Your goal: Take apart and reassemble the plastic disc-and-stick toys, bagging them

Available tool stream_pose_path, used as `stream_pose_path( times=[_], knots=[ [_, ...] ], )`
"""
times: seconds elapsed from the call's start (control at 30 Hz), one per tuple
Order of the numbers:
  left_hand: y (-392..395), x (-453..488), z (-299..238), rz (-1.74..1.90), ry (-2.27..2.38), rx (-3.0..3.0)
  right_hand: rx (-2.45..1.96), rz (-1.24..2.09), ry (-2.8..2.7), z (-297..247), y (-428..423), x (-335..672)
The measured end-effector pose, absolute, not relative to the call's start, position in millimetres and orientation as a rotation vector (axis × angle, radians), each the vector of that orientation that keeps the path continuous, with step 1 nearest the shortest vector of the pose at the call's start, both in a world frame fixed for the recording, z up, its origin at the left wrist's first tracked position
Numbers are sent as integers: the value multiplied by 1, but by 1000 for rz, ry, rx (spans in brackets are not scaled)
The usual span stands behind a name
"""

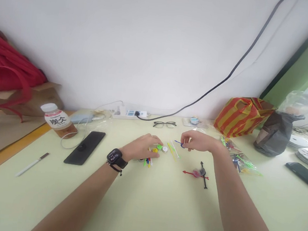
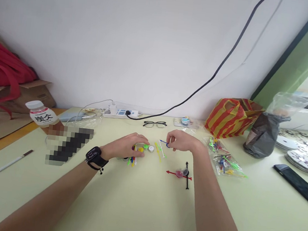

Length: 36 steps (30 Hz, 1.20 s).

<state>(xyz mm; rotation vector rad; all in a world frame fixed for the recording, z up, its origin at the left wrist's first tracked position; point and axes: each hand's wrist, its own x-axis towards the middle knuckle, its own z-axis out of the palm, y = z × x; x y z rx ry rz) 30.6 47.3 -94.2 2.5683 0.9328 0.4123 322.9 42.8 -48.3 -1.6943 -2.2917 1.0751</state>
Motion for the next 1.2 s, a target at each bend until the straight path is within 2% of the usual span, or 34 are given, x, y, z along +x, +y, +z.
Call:
stream_pose_path(
  times=[0.4, 0.67, 0.87, 0.93, 1.03, 1.1, 1.2],
  knots=[
    [45, 34, -93, 395, 993, 2596, -1634, 1126, -2202, -58, 43, 289],
    [35, 54, -73, 954, 917, 2334, -1152, 1294, -1719, -54, 44, 273],
    [28, 65, -63, 1182, 734, 2213, -952, 1361, -1743, -49, 40, 266],
    [26, 65, -63, 1157, 735, 2234, -1000, 1292, -1819, -49, 39, 265],
    [24, 65, -67, 1043, 782, 2240, -1279, 1008, -1962, -53, 42, 270],
    [22, 66, -73, 887, 811, 2319, -1545, 826, -2034, -61, 46, 277],
    [20, 68, -83, 572, 820, 2464, -1817, 783, -2063, -79, 55, 291]
  ],
)
